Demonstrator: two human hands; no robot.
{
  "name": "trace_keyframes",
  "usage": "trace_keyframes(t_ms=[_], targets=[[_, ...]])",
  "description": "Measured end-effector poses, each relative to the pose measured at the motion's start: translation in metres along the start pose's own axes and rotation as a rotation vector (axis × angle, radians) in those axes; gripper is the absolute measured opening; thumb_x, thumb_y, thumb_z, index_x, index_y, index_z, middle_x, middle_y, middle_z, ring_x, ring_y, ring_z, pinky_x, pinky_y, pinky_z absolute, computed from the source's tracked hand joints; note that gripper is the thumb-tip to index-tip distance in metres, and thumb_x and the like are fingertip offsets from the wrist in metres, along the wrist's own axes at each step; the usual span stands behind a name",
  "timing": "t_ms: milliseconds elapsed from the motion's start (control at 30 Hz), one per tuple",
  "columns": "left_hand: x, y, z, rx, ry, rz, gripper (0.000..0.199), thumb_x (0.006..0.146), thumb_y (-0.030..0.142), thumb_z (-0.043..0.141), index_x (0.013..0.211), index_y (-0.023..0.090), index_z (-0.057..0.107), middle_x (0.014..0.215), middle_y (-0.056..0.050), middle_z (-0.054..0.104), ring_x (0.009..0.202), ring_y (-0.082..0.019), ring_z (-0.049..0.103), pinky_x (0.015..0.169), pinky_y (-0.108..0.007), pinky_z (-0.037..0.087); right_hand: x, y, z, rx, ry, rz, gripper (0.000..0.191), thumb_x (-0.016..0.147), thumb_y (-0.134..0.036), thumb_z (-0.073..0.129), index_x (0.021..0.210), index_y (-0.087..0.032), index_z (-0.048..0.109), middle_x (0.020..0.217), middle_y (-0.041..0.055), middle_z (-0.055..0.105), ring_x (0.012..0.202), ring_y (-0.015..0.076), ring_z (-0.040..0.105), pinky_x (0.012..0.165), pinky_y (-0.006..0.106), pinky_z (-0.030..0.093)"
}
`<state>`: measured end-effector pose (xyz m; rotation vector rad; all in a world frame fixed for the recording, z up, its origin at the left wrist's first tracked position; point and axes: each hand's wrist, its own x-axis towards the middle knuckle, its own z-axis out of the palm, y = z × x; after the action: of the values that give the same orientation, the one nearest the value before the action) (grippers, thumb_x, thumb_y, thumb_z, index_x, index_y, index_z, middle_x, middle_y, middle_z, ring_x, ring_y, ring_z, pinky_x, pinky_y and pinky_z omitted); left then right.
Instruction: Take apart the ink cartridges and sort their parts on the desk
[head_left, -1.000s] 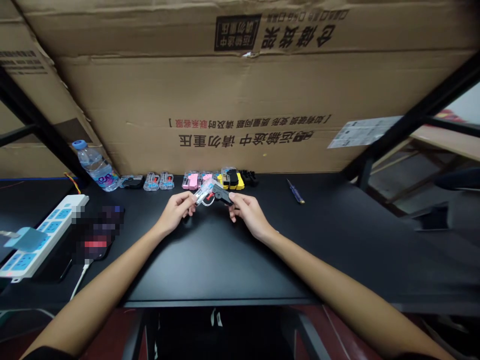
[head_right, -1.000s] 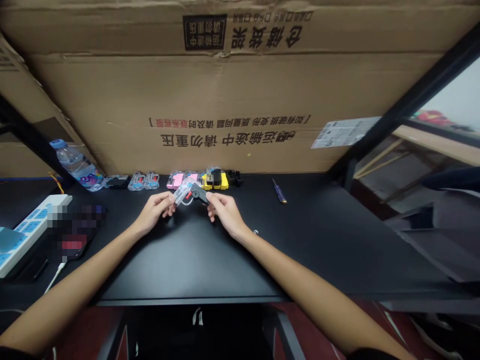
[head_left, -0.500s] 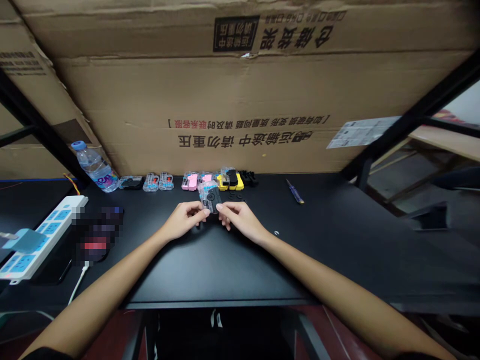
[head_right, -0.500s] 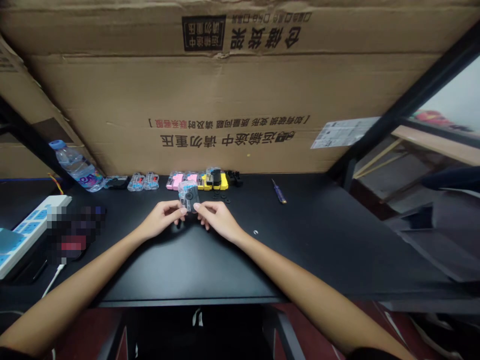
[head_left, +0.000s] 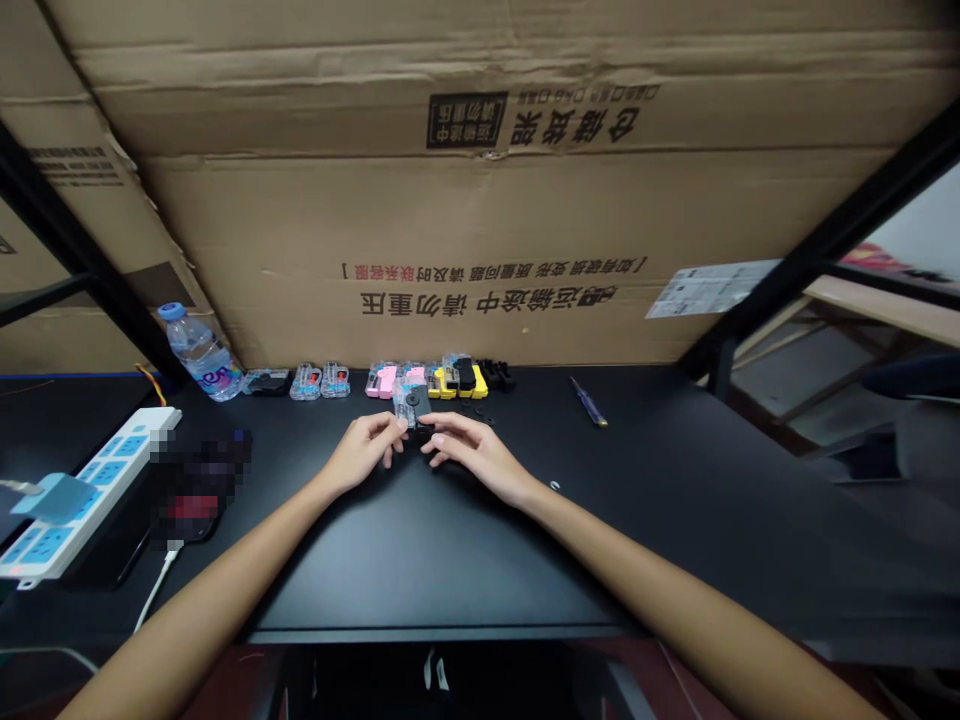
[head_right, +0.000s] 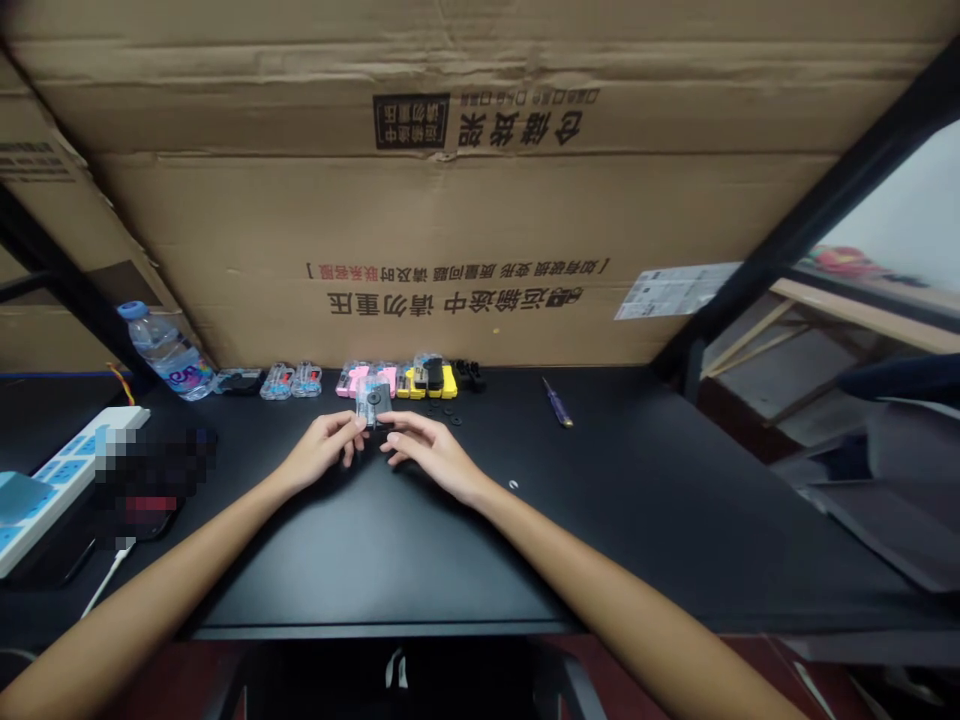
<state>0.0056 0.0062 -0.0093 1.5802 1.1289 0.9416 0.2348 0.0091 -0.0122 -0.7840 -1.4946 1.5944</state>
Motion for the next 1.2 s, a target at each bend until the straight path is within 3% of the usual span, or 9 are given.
trace_keyframes(t_ms=[133,267,467,667,967,1200], targets=[[0.003,-0.003,0.001,0.013,0.010,0.007,0.056,0.097,0.069,0.055,0.084,0.016,0.067,0.076,-0.001,0.067,0.049,-0.009,0.056,0.053,-0.023,0.042,0.003,0.002,-0.002,0.065,0.060,0.042,0.048,0.088,-0.042,0.083,0.131,-0.024,0.076,0.114,0.0093,0.079,0.111,0.0245,0.074,0.099,0.044,0.061],[0.006,-0.009,0.001,0.003,0.001,-0.001,0.053,0.100,0.065,0.053,0.105,0.016,0.072,0.083,-0.001,0.071,0.050,-0.009,0.058,0.056,-0.024,0.045,0.014,0.004,-0.008,0.111,0.134,0.033,0.043,0.087,-0.040,0.084,0.126,-0.024,0.079,0.124,0.0100,0.078,0.124,0.0263,0.071,0.112,0.045,0.054],[0.007,-0.014,0.002,0.012,-0.031,-0.023,0.054,0.093,0.055,0.065,0.126,0.014,0.068,0.081,-0.002,0.073,0.052,-0.011,0.060,0.062,-0.027,0.049,0.038,0.010,-0.027,0.166,0.184,0.017,0.042,0.082,-0.038,0.088,0.121,-0.024,0.080,0.128,0.0083,0.078,0.127,0.0268,0.071,0.123,0.046,0.045],[0.005,-0.010,0.002,0.017,-0.049,-0.023,0.048,0.091,0.050,0.066,0.123,0.014,0.069,0.079,-0.001,0.073,0.053,-0.012,0.060,0.064,-0.028,0.050,0.039,0.009,-0.032,0.204,0.164,0.042,0.049,0.082,-0.033,0.088,0.129,-0.028,0.076,0.125,0.0052,0.079,0.134,0.0261,0.068,0.127,0.045,0.041],[0.003,-0.007,0.002,0.021,-0.058,-0.022,0.042,0.092,0.047,0.067,0.119,0.016,0.071,0.077,-0.001,0.072,0.054,-0.012,0.061,0.064,-0.028,0.051,0.037,0.010,-0.029,0.174,0.277,0.004,0.040,0.078,-0.031,0.088,0.117,-0.026,0.079,0.123,0.0069,0.080,0.139,0.0281,0.064,0.127,0.045,0.042],[0.002,-0.003,0.000,0.026,-0.014,0.025,0.035,0.093,0.048,0.066,0.107,0.016,0.074,0.075,-0.003,0.073,0.054,-0.012,0.061,0.060,-0.026,0.051,0.036,0.011,-0.030,0.146,0.221,0.028,0.044,0.082,-0.038,0.086,0.124,-0.027,0.076,0.130,0.0084,0.078,0.143,0.0291,0.061,0.128,0.050,0.042]])
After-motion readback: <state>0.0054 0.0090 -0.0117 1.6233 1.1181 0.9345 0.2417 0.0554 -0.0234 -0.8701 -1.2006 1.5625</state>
